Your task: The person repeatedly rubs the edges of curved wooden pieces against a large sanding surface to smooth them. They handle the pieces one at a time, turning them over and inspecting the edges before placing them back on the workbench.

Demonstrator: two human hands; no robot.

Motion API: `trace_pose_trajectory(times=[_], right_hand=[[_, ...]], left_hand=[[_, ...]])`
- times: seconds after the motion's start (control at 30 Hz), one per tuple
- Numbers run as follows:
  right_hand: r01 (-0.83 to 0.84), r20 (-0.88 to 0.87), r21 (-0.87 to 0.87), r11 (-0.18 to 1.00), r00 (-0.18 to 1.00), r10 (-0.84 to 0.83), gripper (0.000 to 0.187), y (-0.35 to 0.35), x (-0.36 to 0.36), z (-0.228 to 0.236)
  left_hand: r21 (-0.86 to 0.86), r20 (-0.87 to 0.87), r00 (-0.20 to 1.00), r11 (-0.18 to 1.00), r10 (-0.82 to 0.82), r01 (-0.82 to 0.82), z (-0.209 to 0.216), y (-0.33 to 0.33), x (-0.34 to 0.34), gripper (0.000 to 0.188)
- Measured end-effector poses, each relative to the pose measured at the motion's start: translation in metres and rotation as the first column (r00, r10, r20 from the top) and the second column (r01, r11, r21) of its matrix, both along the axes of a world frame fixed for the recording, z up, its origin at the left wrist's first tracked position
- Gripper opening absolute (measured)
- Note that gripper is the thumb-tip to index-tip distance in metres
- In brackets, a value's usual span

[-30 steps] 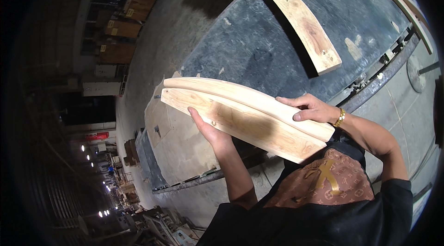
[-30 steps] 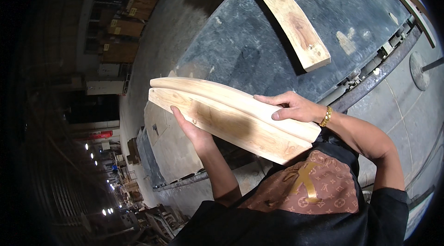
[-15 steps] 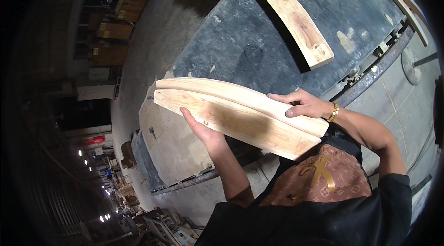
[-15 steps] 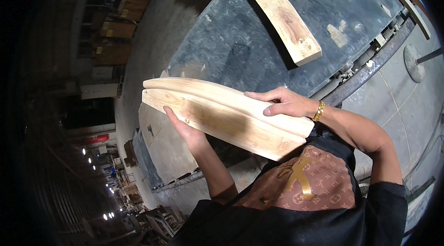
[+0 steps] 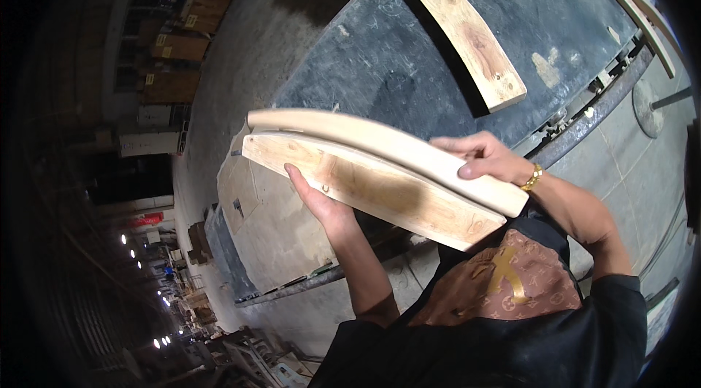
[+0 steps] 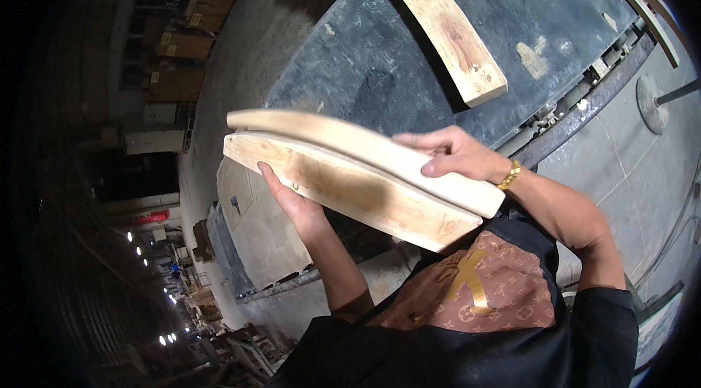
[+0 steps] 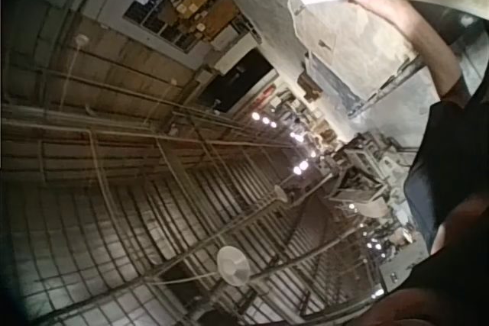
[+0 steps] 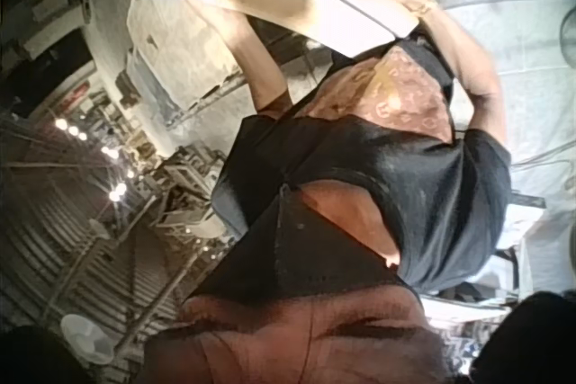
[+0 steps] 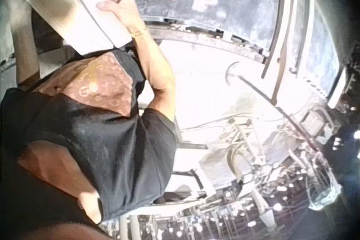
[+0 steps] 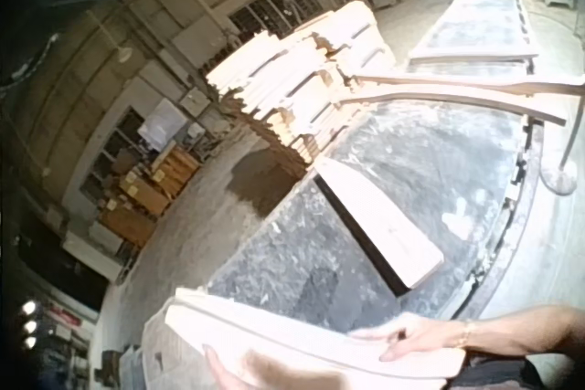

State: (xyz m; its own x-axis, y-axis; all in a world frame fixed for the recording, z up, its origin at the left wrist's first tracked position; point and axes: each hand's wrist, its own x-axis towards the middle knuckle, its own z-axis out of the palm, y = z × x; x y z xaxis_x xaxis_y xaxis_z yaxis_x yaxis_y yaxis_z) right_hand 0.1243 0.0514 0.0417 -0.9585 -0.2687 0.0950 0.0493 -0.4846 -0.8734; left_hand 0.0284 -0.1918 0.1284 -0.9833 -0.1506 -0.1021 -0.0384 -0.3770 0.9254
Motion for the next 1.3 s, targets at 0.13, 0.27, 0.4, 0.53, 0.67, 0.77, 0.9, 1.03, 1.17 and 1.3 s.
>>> trace_pose_trajectory(times=[0.13, 0.27, 0.4, 0.53, 0.67, 0.77, 0.9, 1.03, 1.17, 1.3], right_hand=[[0.390, 0.079, 0.119, 0.913, 0.913, -0.400, 0.069, 0.083, -0.006, -0.015], [0.532, 0.000, 0.158, 0.832, 0.843, -0.539, 0.056, 0.176, -0.022, 0.003], [0.545, -0.188, 0.633, 0.551, 0.798, -0.573, 0.050, 0.235, -0.022, -0.025], [0.520, -0.485, 0.852, -0.057, 0.745, -0.459, 0.043, 0.213, 0.024, -0.005], [0.632, -0.458, 0.618, 0.467, 0.773, -0.439, 0.053, 0.080, 0.084, 0.095], [0.684, -0.528, 0.698, 0.213, 0.692, -0.492, 0.051, 0.060, 0.126, 0.098], [0.694, -0.524, 0.717, -0.065, 0.475, -0.707, 0.051, 0.028, 0.252, 0.100], [0.699, -0.302, 0.640, -0.319, -0.153, -0.941, 0.051, -0.108, 0.405, 0.096], [0.519, -0.064, 0.628, -0.580, -0.708, -0.704, 0.061, -0.251, 0.457, 0.067], [0.292, 0.314, 0.129, -0.948, -0.918, -0.241, 0.072, -0.340, 0.443, 0.016]], left_hand=[[-0.066, 0.023, 1.000, 0.998, -0.013, 0.015, 0.010, 0.006, 0.002, 0.066], [-0.069, 0.028, 0.999, 0.997, 0.024, -0.022, 0.020, 0.019, 0.010, 0.065], [0.021, -0.107, 0.980, 0.986, -0.165, 0.168, 0.014, 0.035, -0.003, 0.065], [0.200, -0.151, 0.914, 0.893, -0.378, 0.402, 0.015, 0.071, -0.012, 0.065], [0.280, -0.159, 0.782, 0.733, -0.602, 0.621, 0.008, 0.126, -0.002, 0.066], [0.416, -0.149, 0.533, 0.437, -0.833, 0.798, 0.009, 0.194, 0.048, 0.062], [0.473, -0.176, 0.127, 0.029, -0.976, 0.880, 0.011, 0.243, 0.144, 0.061], [0.500, -0.197, -0.206, -0.279, -0.958, 0.820, 0.001, 0.258, 0.247, 0.056], [0.392, -0.074, -0.324, -0.326, -0.943, 0.860, -0.006, 0.255, 0.368, 0.053], [0.365, 0.025, -0.479, -0.438, -0.877, 0.821, -0.010, 0.220, 0.489, 0.053]])
